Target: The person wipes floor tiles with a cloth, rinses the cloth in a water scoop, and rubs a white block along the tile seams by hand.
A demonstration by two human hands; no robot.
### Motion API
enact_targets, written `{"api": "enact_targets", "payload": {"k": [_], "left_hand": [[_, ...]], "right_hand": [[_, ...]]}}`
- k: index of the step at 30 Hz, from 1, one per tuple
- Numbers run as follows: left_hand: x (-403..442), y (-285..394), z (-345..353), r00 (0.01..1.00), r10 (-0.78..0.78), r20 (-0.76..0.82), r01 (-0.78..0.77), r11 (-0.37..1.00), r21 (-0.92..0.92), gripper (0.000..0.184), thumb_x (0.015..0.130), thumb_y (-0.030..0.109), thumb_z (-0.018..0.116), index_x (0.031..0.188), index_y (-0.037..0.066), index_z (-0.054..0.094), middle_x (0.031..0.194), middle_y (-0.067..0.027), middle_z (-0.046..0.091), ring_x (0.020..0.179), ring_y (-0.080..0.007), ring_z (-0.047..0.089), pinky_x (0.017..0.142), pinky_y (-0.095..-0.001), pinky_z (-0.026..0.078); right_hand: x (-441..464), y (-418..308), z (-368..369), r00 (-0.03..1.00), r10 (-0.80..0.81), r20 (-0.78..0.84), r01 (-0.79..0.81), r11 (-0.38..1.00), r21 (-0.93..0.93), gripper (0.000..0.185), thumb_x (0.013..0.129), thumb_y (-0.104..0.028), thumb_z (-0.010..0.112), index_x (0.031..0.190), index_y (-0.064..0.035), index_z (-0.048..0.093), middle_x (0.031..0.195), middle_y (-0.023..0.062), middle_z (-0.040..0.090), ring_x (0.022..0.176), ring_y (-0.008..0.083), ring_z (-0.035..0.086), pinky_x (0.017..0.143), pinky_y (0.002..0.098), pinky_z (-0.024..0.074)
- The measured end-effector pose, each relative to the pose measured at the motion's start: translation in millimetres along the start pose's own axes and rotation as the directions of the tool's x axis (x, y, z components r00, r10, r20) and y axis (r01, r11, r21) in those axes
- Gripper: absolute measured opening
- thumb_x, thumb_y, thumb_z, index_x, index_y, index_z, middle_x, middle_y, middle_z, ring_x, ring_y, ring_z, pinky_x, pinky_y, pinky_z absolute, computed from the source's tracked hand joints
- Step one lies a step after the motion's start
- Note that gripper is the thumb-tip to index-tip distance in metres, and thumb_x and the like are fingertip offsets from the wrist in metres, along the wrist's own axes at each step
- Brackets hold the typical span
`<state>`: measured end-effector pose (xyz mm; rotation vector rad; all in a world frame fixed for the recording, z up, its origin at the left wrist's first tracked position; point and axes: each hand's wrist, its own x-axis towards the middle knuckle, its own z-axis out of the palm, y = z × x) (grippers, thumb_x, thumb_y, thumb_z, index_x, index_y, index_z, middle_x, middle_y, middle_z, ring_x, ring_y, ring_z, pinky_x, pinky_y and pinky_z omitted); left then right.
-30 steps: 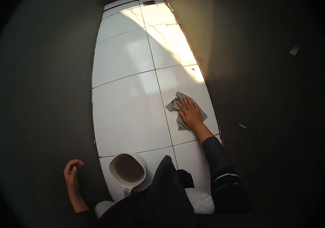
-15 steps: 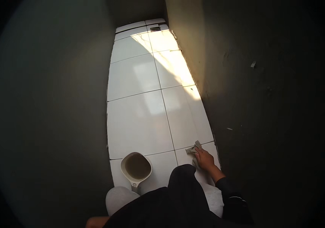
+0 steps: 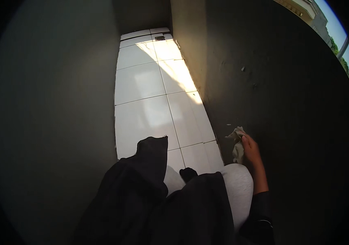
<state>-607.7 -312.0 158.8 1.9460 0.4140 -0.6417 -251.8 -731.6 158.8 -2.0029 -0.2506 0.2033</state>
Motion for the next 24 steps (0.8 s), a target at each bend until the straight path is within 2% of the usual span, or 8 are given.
{"api": "enact_targets", "payload": {"k": [4, 7, 9, 12, 19, 21, 22, 24], "left_hand": [[11, -8, 0, 0.995, 0.028, -0.101, -0.022, 0.998, 0.055, 0.022, 0.075, 0.021, 0.065, 0.083, 0.001, 0.064, 0.069, -0.0145, 0.059, 0.061, -0.0171, 0.053, 0.059, -0.0337, 0.045], [25, -14, -1, 0.986, 0.044, -0.16, -0.03, 0.995, 0.09, 0.022, 0.076, 0.021, 0.065, 0.084, 0.001, 0.064, 0.07, -0.0143, 0.06, 0.063, -0.0173, 0.053, 0.06, -0.0337, 0.045], [35, -17, -5, 0.981, 0.052, -0.187, -0.032, 0.994, 0.104, 0.021, 0.076, 0.021, 0.065, 0.085, 0.002, 0.064, 0.071, -0.0141, 0.06, 0.064, -0.0175, 0.054, 0.06, -0.0337, 0.045], [49, -20, -7, 0.975, 0.061, -0.213, -0.036, 0.992, 0.119, 0.021, 0.076, 0.021, 0.064, 0.085, 0.002, 0.064, 0.072, -0.0139, 0.06, 0.065, -0.0177, 0.054, 0.061, -0.0337, 0.046], [78, -23, -8, 0.972, 0.094, -0.216, -0.059, 0.985, 0.159, 0.021, 0.077, 0.021, 0.064, 0.087, 0.002, 0.064, 0.075, -0.0134, 0.061, 0.068, -0.0183, 0.055, 0.063, -0.0338, 0.046], [82, -24, -8, 0.973, 0.098, -0.209, -0.064, 0.984, 0.166, 0.021, 0.078, 0.02, 0.064, 0.088, 0.003, 0.064, 0.076, -0.0133, 0.061, 0.069, -0.0185, 0.056, 0.064, -0.0338, 0.046], [85, -23, -9, 0.972, 0.1, -0.211, -0.064, 0.983, 0.17, 0.021, 0.078, 0.02, 0.063, 0.088, 0.003, 0.065, 0.076, -0.0132, 0.061, 0.069, -0.0186, 0.056, 0.064, -0.0338, 0.047], [87, -24, -8, 0.973, 0.106, -0.206, -0.07, 0.982, 0.177, 0.021, 0.078, 0.02, 0.063, 0.089, 0.003, 0.065, 0.077, -0.0131, 0.062, 0.07, -0.0187, 0.056, 0.064, -0.0338, 0.047]], "right_hand": [[-33, -70, -35, 0.993, -0.073, -0.095, 0.088, 0.981, 0.173, 0.037, 0.098, -0.023, 0.041, 0.124, -0.0002, 0.055, 0.129, 0.0122, 0.054, 0.121, 0.0185, 0.047, 0.103, 0.0302, 0.0333], [-67, -131, -45, 0.99, -0.049, -0.135, 0.07, 0.985, 0.158, 0.038, 0.098, -0.024, 0.042, 0.124, -0.0006, 0.055, 0.127, 0.0117, 0.055, 0.118, 0.0177, 0.049, 0.102, 0.0298, 0.0347], [-81, -152, -49, 0.98, -0.15, -0.13, 0.152, 0.988, 0.006, 0.038, 0.098, -0.025, 0.043, 0.124, -0.0009, 0.055, 0.126, 0.0113, 0.056, 0.116, 0.017, 0.05, 0.099, 0.029, 0.0364], [-103, -168, -57, 0.979, -0.128, -0.159, 0.131, 0.991, 0.01, 0.037, 0.098, -0.025, 0.043, 0.124, -0.0017, 0.056, 0.124, 0.0109, 0.057, 0.115, 0.0167, 0.05, 0.099, 0.0287, 0.0369], [-146, -154, -85, 0.972, -0.043, -0.23, 0.03, 0.998, -0.059, 0.037, 0.097, -0.026, 0.044, 0.122, -0.0028, 0.057, 0.123, 0.0091, 0.057, 0.115, 0.0168, 0.05, 0.098, 0.0292, 0.0372], [-152, -156, -89, 0.994, 0.074, -0.077, -0.079, 0.995, -0.063, 0.037, 0.097, -0.028, 0.044, 0.122, -0.0037, 0.057, 0.125, 0.0086, 0.057, 0.116, 0.0176, 0.049, 0.099, 0.0303, 0.0369], [-152, -159, -91, 0.992, 0.085, -0.089, -0.091, 0.994, -0.063, 0.037, 0.097, -0.028, 0.044, 0.122, -0.0037, 0.057, 0.125, 0.0086, 0.057, 0.116, 0.0176, 0.049, 0.099, 0.0303, 0.0369], [-144, -164, -97, 0.978, 0.204, 0.043, -0.198, 0.972, -0.124, 0.038, 0.097, -0.03, 0.044, 0.122, -0.0048, 0.057, 0.125, 0.0087, 0.056, 0.117, 0.0186, 0.049, 0.1, 0.0317, 0.0366]]}}
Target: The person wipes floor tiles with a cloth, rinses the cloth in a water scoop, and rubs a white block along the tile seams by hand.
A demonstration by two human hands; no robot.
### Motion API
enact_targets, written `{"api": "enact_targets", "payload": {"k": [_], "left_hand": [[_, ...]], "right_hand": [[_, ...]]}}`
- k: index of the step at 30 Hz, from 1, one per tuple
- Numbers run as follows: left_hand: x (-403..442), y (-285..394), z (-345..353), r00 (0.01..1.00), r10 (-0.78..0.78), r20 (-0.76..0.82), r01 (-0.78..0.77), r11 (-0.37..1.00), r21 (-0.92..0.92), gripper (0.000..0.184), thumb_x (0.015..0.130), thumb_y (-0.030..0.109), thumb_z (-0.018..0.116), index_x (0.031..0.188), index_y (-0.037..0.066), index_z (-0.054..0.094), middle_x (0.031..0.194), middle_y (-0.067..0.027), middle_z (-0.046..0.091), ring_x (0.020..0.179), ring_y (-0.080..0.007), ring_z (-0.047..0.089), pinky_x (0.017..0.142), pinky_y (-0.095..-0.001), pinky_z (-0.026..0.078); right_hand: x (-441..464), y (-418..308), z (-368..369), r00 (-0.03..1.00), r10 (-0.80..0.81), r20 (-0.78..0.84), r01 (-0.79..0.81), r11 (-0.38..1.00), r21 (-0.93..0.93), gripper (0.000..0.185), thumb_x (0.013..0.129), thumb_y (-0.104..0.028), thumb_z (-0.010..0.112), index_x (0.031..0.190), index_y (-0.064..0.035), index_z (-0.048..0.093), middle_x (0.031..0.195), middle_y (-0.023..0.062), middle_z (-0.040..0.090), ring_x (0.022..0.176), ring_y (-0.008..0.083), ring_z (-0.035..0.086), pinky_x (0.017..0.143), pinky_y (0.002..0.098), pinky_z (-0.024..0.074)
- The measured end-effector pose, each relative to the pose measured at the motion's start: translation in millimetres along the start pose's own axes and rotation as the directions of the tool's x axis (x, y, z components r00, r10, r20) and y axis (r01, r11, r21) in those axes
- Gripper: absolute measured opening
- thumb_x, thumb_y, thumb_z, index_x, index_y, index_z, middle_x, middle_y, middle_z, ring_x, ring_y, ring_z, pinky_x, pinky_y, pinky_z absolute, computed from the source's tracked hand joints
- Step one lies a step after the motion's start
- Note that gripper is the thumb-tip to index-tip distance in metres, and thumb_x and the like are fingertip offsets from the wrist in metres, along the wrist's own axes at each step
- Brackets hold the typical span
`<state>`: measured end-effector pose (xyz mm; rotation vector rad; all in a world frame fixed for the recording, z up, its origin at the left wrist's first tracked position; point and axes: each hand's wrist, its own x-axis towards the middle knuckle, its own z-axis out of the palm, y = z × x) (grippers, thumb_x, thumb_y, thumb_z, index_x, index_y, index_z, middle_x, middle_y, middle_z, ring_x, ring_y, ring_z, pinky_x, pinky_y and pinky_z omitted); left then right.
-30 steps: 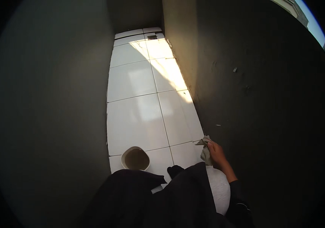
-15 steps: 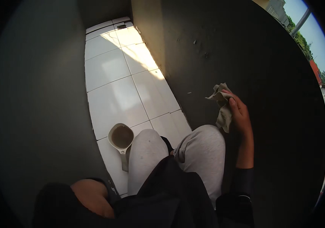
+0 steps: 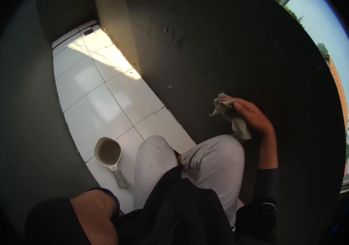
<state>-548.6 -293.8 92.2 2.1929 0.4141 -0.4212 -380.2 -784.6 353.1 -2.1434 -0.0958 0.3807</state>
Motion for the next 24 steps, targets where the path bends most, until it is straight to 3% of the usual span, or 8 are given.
{"api": "enact_targets", "payload": {"k": [1, 12, 18, 20, 24], "left_hand": [[1, 1, 0, 1.0, -0.001, 0.0, 0.001, 1.0, 0.006, 0.02, 0.078, 0.02, 0.063, 0.089, 0.003, 0.065, 0.077, -0.013, 0.062, 0.071, -0.0188, 0.056, 0.065, -0.0338, 0.047], [-7, 22, 2, 0.997, 0.023, 0.072, -0.027, 0.998, 0.051, 0.02, 0.08, 0.02, 0.062, 0.092, 0.004, 0.065, 0.082, -0.0122, 0.063, 0.076, -0.0197, 0.058, 0.068, -0.0339, 0.048], [-20, 60, 8, 0.978, 0.073, 0.196, -0.091, 0.992, 0.084, 0.02, 0.08, 0.019, 0.062, 0.094, 0.005, 0.065, 0.084, -0.0117, 0.064, 0.078, -0.0202, 0.059, 0.07, -0.0339, 0.048], [-25, 75, 10, 0.964, 0.102, 0.245, -0.127, 0.988, 0.091, 0.02, 0.081, 0.019, 0.061, 0.094, 0.005, 0.065, 0.085, -0.0116, 0.064, 0.079, -0.0204, 0.06, 0.07, -0.0339, 0.049], [-36, 107, 16, 0.922, 0.175, 0.346, -0.218, 0.972, 0.091, 0.02, 0.081, 0.019, 0.061, 0.096, 0.005, 0.066, 0.086, -0.0113, 0.064, 0.081, -0.0207, 0.06, 0.071, -0.034, 0.049]], "right_hand": [[8, 0, -6, 0.997, -0.01, 0.071, 0.011, 1.0, -0.02, 0.039, 0.097, -0.032, 0.044, 0.123, -0.0056, 0.057, 0.125, 0.009, 0.056, 0.116, 0.0192, 0.049, 0.101, 0.0327, 0.0367], [23, 1, -6, 0.991, -0.059, 0.118, 0.063, 0.998, -0.025, 0.037, 0.096, -0.03, 0.048, 0.126, -0.0084, 0.055, 0.117, 0.0054, 0.058, 0.108, 0.0149, 0.053, 0.095, 0.0302, 0.0406], [25, 6, -7, 0.983, -0.135, 0.126, 0.143, 0.988, -0.053, 0.037, 0.096, -0.029, 0.048, 0.125, -0.0083, 0.056, 0.113, 0.0074, 0.06, 0.105, 0.0165, 0.055, 0.092, 0.031, 0.0429], [26, 7, -7, 0.97, -0.21, 0.12, 0.229, 0.957, -0.18, 0.037, 0.095, -0.028, 0.049, 0.124, -0.008, 0.056, 0.109, 0.009, 0.061, 0.1, 0.0182, 0.057, 0.088, 0.0316, 0.0449], [31, 13, -9, 0.946, -0.284, 0.158, 0.312, 0.929, -0.2, 0.036, 0.093, -0.028, 0.051, 0.123, -0.0074, 0.057, 0.105, 0.0101, 0.061, 0.095, 0.0196, 0.059, 0.083, 0.032, 0.0459]]}}
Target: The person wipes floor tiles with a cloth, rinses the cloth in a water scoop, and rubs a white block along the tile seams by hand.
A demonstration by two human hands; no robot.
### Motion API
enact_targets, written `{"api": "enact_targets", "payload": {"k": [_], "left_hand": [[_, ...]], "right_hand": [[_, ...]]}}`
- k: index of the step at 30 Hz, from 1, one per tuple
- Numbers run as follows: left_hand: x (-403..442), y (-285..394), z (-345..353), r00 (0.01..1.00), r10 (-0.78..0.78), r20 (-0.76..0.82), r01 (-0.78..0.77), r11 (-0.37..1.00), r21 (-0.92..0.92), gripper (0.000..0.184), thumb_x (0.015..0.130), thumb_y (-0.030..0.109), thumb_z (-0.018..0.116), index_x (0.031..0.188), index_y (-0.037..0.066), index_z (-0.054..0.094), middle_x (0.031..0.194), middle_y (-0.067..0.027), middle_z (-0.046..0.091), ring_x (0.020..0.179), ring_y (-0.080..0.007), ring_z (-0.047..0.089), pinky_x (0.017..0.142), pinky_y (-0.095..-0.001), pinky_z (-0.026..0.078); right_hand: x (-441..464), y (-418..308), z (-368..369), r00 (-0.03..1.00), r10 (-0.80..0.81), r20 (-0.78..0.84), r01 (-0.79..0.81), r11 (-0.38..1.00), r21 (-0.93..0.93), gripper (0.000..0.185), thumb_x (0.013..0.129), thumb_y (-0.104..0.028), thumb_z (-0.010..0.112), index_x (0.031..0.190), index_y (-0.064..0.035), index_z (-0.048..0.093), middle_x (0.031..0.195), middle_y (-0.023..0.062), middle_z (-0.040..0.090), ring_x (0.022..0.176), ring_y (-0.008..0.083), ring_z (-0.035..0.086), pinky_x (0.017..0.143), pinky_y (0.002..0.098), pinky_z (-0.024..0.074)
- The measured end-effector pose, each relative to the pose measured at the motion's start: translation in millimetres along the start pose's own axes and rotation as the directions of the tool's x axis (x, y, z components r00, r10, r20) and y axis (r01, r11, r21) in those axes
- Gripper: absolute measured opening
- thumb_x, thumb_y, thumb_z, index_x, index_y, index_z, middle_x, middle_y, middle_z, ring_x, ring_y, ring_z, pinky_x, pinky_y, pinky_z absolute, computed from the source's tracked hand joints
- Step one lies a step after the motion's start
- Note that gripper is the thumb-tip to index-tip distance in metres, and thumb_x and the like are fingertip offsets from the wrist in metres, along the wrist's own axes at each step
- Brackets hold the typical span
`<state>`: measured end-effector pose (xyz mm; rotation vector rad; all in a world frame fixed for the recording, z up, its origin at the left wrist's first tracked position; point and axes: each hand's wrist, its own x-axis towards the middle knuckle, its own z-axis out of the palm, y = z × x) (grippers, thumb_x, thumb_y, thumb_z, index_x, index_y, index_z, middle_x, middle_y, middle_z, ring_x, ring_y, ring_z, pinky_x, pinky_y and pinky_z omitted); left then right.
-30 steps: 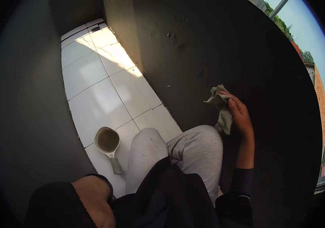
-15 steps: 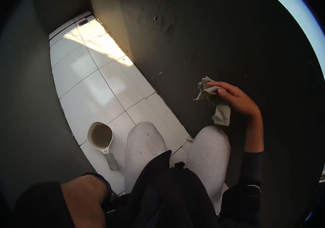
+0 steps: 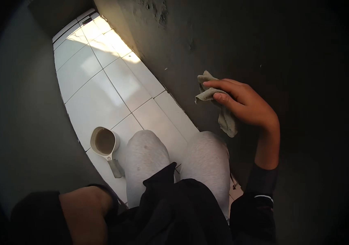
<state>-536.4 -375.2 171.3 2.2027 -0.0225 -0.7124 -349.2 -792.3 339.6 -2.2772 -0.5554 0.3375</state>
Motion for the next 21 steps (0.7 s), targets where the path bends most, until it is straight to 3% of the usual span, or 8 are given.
{"api": "enact_targets", "payload": {"k": [7, 16, 19, 21], "left_hand": [[7, 63, 13, 0.966, 0.213, 0.146, -0.221, 0.974, 0.045, 0.021, 0.082, 0.019, 0.06, 0.097, 0.006, 0.066, 0.089, -0.0108, 0.065, 0.084, -0.0213, 0.061, 0.073, -0.034, 0.05], [27, 116, 31, 0.895, 0.432, 0.114, -0.443, 0.891, 0.101, 0.021, 0.083, 0.018, 0.059, 0.1, 0.007, 0.066, 0.093, -0.0101, 0.066, 0.088, -0.0221, 0.063, 0.076, -0.0341, 0.05], [33, 119, 25, 0.924, 0.372, 0.086, -0.381, 0.885, 0.269, 0.022, 0.084, 0.018, 0.059, 0.101, 0.007, 0.066, 0.094, -0.0099, 0.067, 0.089, -0.0223, 0.064, 0.077, -0.0341, 0.051], [27, 125, 10, 0.979, 0.178, 0.098, -0.203, 0.84, 0.504, 0.02, 0.08, 0.016, 0.059, 0.097, 0.009, 0.067, 0.099, -0.0083, 0.066, 0.094, -0.0233, 0.061, 0.077, -0.0367, 0.05]], "right_hand": [[-2, 12, 6, 0.989, -0.141, -0.042, 0.136, 0.986, -0.098, 0.034, 0.091, -0.022, 0.054, 0.119, -0.0045, 0.058, 0.099, 0.0122, 0.062, 0.085, 0.0233, 0.06, 0.076, 0.033, 0.0469], [-9, 14, 13, 0.946, -0.28, -0.162, 0.263, 0.958, -0.117, 0.031, 0.088, -0.019, 0.057, 0.115, -0.003, 0.058, 0.092, 0.0155, 0.059, 0.077, 0.0311, 0.059, 0.07, 0.0365, 0.0463], [-13, 13, 19, 0.943, -0.249, -0.22, 0.23, 0.967, -0.11, 0.03, 0.087, -0.017, 0.059, 0.113, -0.0039, 0.06, 0.093, 0.0147, 0.06, 0.075, 0.0305, 0.06, 0.068, 0.036, 0.0475], [-13, 15, 26, 0.916, -0.302, -0.263, 0.271, 0.951, -0.146, 0.029, 0.086, -0.015, 0.06, 0.112, -0.0039, 0.061, 0.094, 0.0144, 0.06, 0.074, 0.0295, 0.06, 0.068, 0.0355, 0.0478]]}}
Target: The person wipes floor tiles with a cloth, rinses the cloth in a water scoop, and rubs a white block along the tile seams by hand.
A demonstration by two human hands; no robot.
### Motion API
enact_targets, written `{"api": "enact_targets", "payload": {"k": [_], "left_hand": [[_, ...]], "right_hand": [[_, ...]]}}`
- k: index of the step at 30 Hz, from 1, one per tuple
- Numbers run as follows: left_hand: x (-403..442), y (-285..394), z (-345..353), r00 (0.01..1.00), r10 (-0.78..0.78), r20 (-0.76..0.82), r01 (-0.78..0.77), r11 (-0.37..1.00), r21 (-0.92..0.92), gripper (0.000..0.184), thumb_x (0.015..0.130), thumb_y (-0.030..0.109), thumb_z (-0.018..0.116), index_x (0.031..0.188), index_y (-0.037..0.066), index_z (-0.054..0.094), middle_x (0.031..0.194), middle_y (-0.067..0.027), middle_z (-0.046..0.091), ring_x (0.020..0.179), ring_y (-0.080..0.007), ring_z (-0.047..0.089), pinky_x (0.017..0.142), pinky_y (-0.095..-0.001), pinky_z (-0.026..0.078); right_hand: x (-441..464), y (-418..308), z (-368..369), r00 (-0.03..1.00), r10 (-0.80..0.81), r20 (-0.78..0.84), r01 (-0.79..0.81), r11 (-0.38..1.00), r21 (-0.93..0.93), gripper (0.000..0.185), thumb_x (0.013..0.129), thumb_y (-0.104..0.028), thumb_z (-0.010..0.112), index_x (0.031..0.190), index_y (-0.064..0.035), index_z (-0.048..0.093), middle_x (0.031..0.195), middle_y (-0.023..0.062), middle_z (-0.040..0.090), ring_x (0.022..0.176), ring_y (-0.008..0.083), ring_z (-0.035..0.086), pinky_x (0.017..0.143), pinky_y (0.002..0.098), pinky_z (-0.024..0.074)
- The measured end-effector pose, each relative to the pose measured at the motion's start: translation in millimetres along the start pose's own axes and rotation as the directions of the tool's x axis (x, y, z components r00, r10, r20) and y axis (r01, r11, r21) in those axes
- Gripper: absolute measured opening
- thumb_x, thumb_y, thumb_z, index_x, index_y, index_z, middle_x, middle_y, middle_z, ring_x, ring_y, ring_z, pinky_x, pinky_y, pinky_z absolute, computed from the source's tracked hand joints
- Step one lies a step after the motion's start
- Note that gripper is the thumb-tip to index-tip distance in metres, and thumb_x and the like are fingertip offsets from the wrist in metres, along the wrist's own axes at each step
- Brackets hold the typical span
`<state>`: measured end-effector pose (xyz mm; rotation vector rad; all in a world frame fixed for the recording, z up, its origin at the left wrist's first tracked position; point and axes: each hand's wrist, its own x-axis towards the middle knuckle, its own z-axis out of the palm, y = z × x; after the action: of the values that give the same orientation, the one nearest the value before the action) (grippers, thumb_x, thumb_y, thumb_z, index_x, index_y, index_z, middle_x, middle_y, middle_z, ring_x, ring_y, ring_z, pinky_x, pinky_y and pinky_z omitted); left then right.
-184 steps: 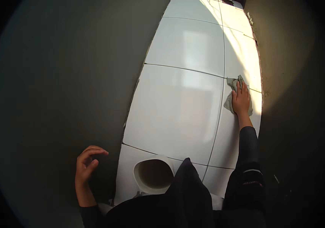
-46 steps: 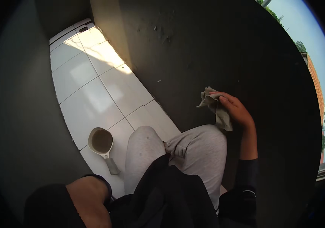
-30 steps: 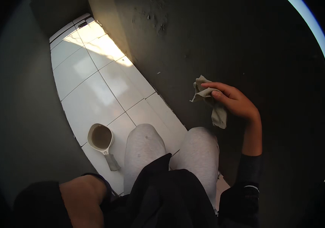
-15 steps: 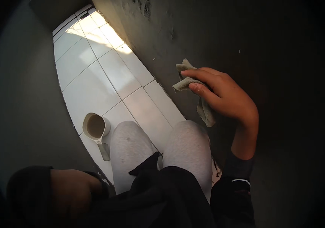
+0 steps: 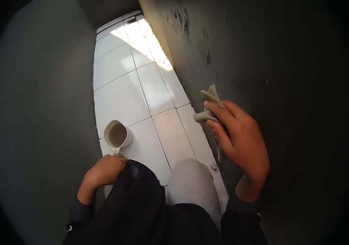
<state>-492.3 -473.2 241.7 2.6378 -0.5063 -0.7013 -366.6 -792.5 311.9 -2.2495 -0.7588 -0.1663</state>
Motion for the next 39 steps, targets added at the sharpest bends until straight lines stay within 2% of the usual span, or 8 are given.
{"api": "enact_targets", "payload": {"k": [1, 5, 7, 10, 18, 28, 33, 39], "left_hand": [[-5, -2, -7, 0.981, -0.17, 0.091, 0.144, 0.959, 0.243, 0.019, 0.077, 0.015, 0.06, 0.094, 0.011, 0.068, 0.103, -0.0067, 0.065, 0.099, -0.0242, 0.059, 0.077, -0.0393, 0.05], [-12, -29, 5, 0.864, -0.503, -0.014, 0.489, 0.834, 0.255, 0.018, 0.081, 0.017, 0.059, 0.094, 0.008, 0.068, 0.096, -0.0068, 0.066, 0.094, -0.0271, 0.061, 0.076, -0.039, 0.05], [-14, -66, 37, 0.714, -0.673, -0.191, 0.677, 0.734, -0.054, 0.031, 0.085, 0.028, 0.059, 0.104, 0.004, 0.063, 0.099, -0.0139, 0.065, 0.096, -0.0317, 0.06, 0.08, -0.0422, 0.049], [-19, -119, 106, 0.578, -0.806, -0.125, 0.785, 0.591, -0.184, 0.05, 0.085, 0.041, 0.059, 0.106, -0.004, 0.056, 0.102, -0.0224, 0.06, 0.094, -0.0365, 0.06, 0.079, -0.0447, 0.05], [3, -171, 236, 0.412, -0.873, -0.261, 0.649, 0.482, -0.589, 0.064, 0.08, 0.05, 0.063, 0.104, -0.008, 0.049, 0.099, -0.0275, 0.057, 0.095, -0.0403, 0.059, 0.079, -0.0452, 0.049], [28, -203, 272, 0.25, -0.825, -0.506, 0.372, 0.565, -0.737, 0.034, 0.08, 0.031, 0.067, 0.081, -0.001, 0.054, 0.073, -0.0207, 0.06, 0.073, -0.0393, 0.06, 0.067, -0.0439, 0.047], [39, -187, 269, 0.232, -0.782, -0.578, 0.288, 0.623, -0.727, 0.03, 0.079, 0.024, 0.067, 0.077, -0.001, 0.051, 0.07, -0.0197, 0.056, 0.066, -0.0376, 0.056, 0.061, -0.0421, 0.044], [58, -161, 262, 0.38, -0.768, -0.515, 0.313, 0.631, -0.71, 0.029, 0.079, 0.023, 0.068, 0.075, 0.0, 0.05, 0.069, -0.018, 0.054, 0.065, -0.0364, 0.055, 0.06, -0.0421, 0.043]], "right_hand": [[-1, 1, 5, 0.997, -0.031, -0.063, 0.029, 0.999, -0.035, 0.029, 0.085, -0.014, 0.061, 0.112, -0.0038, 0.062, 0.095, 0.0141, 0.061, 0.074, 0.0286, 0.06, 0.068, 0.0349, 0.048], [-3, 7, 38, 0.988, 0.062, -0.139, -0.053, 0.996, 0.065, 0.027, 0.084, -0.01, 0.061, 0.11, -0.0044, 0.063, 0.098, 0.0132, 0.062, 0.078, 0.0285, 0.062, 0.069, 0.0347, 0.0488], [-8, 23, 60, 0.993, 0.049, -0.106, -0.045, 0.998, 0.037, 0.026, 0.085, -0.01, 0.06, 0.11, -0.0046, 0.063, 0.099, 0.0125, 0.063, 0.08, 0.0283, 0.063, 0.07, 0.035, 0.049], [-19, 43, 90, 0.998, 0.011, -0.069, -0.017, 0.996, -0.087, 0.025, 0.086, -0.013, 0.059, 0.109, -0.0051, 0.063, 0.101, 0.0105, 0.063, 0.08, 0.0263, 0.063, 0.071, 0.0334, 0.0492], [-40, 61, 106, 0.991, 0.124, 0.054, -0.123, 0.992, -0.02, 0.026, 0.085, -0.009, 0.059, 0.109, -0.0049, 0.064, 0.1, 0.0128, 0.062, 0.081, 0.0237, 0.064, 0.07, 0.031, 0.05], [-62, 79, 147, 0.988, 0.097, 0.121, -0.101, 0.995, 0.024, 0.026, 0.083, -0.004, 0.058, 0.108, -0.0023, 0.064, 0.096, 0.0131, 0.06, 0.078, 0.0203, 0.06, 0.067, 0.0285, 0.0469], [-66, 76, 153, 0.982, 0.139, 0.124, -0.145, 0.988, 0.042, 0.026, 0.082, -0.004, 0.058, 0.108, -0.0012, 0.064, 0.094, 0.0128, 0.06, 0.079, 0.0202, 0.06, 0.067, 0.0279, 0.0461], [-63, 69, 155, 0.975, 0.199, 0.103, -0.203, 0.978, 0.037, 0.026, 0.084, -0.007, 0.058, 0.109, -0.0029, 0.065, 0.099, 0.0151, 0.061, 0.081, 0.0236, 0.063, 0.069, 0.03, 0.0495]]}}
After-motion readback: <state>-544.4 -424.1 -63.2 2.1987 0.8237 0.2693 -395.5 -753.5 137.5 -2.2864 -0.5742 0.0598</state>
